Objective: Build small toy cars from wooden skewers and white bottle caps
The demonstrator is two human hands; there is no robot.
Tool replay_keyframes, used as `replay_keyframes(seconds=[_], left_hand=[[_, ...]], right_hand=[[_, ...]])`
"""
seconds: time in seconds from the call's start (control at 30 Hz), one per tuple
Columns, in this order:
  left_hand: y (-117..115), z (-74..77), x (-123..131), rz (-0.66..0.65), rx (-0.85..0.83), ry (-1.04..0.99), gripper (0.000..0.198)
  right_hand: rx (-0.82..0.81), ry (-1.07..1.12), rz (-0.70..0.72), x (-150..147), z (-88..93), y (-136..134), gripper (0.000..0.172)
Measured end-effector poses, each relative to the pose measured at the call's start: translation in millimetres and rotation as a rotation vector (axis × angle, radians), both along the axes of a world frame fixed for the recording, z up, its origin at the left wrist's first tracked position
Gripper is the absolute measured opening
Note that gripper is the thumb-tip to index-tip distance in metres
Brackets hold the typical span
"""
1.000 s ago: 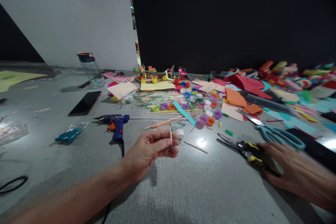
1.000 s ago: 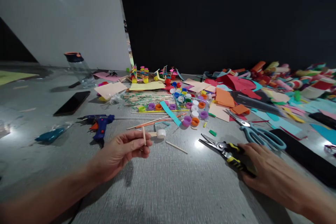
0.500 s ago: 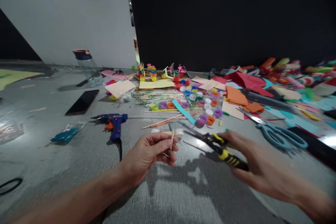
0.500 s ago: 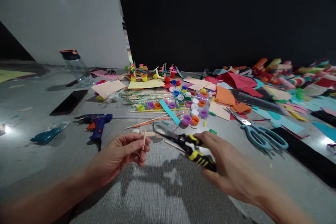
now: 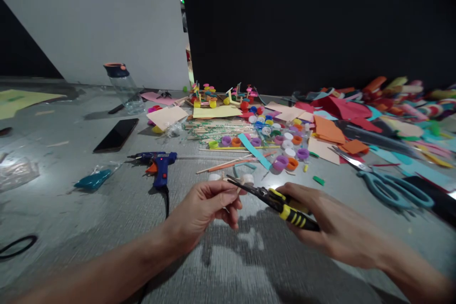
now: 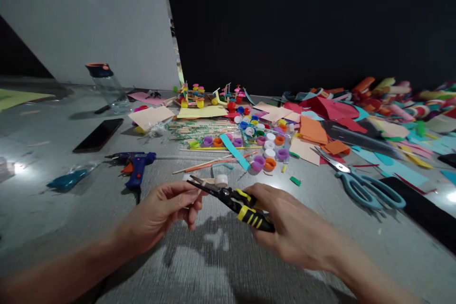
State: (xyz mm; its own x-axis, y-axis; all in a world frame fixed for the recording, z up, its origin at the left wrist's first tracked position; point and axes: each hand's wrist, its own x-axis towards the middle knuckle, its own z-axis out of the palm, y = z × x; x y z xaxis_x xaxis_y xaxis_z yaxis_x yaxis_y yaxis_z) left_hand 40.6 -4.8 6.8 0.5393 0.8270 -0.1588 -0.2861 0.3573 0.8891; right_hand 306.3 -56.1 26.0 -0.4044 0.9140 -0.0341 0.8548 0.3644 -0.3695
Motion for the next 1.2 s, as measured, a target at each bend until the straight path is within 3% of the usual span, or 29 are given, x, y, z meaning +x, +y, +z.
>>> replay_keyframes(seconds=[0.33, 0.57, 0.8, 1.2], left_hand=[[0.5, -1.4, 0.2, -0.025, 0.002, 0.005, 0.017], [1.5, 2.9, -5.6, -0.157, -0.044, 0.030, 0.022], [1.3, -1.5, -3.5, -0.147, -0.034, 0.028, 0.023], [-0.7, -1.5, -3.5, -0.121, 0.013, 0.029, 0.024]], right_hand=[[-0.009, -0.017, -0.005, -6.1, 3.4, 0.3, 0.048], [-0.070, -0.009, -0.018, -3.2, 5.1, -2.2, 0.047], [-0.126, 0.021, -0.043, -0.8, 4.0, -6.0, 0.054], [-0.098, 0.016, -0.020, -6.9, 6.0, -4.6, 0.049]])
